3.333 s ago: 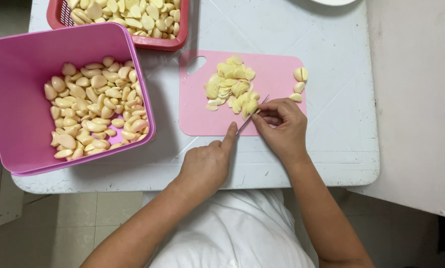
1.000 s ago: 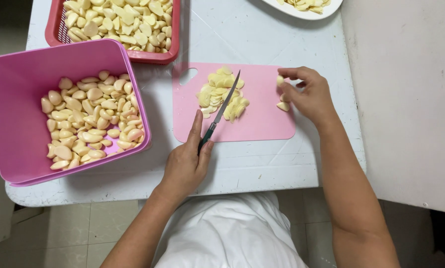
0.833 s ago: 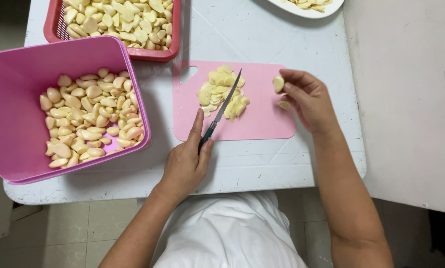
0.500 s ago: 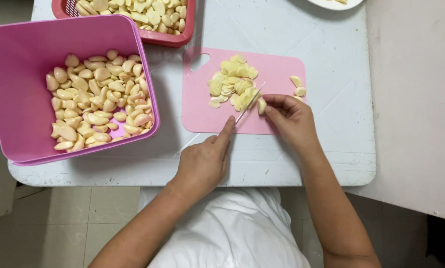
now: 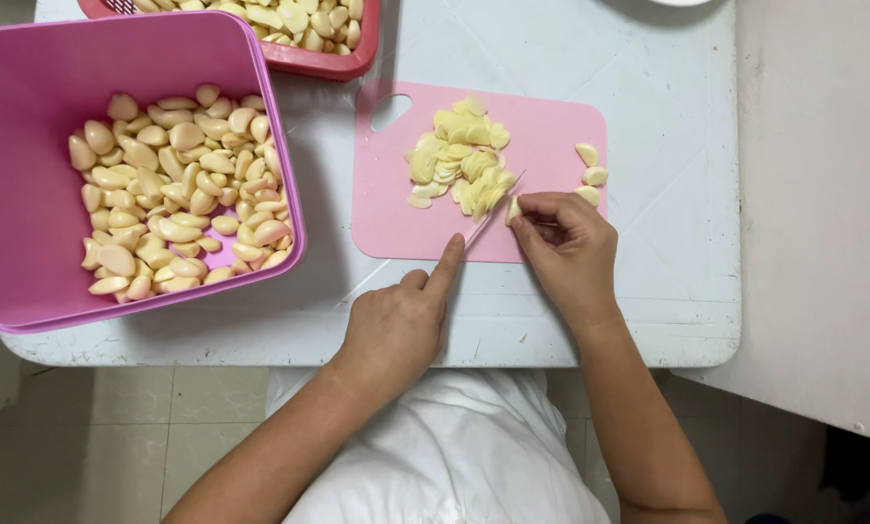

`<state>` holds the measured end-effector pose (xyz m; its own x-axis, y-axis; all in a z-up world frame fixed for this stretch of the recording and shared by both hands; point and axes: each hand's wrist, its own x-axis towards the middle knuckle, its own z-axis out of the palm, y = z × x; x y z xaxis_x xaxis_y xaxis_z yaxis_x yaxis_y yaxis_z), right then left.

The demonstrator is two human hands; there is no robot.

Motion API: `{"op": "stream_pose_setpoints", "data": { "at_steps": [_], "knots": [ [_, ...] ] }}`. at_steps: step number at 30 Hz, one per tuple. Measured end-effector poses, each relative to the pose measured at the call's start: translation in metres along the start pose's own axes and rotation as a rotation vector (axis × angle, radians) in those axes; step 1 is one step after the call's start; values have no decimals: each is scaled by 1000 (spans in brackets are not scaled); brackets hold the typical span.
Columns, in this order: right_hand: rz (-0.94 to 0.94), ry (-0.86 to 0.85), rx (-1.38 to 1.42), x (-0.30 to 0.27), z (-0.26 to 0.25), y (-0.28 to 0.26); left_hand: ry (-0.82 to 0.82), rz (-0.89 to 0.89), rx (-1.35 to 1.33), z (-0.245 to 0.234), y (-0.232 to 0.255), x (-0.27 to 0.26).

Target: Slicing peeled garlic cloves into thin slices on a cutting board using a knife

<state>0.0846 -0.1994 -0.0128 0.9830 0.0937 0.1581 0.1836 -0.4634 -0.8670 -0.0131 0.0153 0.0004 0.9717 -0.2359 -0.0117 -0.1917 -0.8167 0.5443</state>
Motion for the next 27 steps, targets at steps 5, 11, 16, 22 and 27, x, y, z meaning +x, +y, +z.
{"op": "stream_pose_setpoints", "data": {
  "at_steps": [5, 11, 16, 22, 27],
  "knots": [
    [0, 16, 31, -2, 1, 0, -42, -2, -12, -4, 4, 2],
    [-11, 47, 41, -4, 3, 7, -43, 12, -41, -6, 8, 0],
    [-2, 55, 50, -4, 5, 6, -2, 29, -42, -4, 8, -4],
    [-23, 62, 49, -4, 6, 4, 13, 41, -42, -3, 8, -8],
    [-27, 66, 49, -3, 7, 3, 84, 73, 68, 8, 5, -12]
  ]
}}
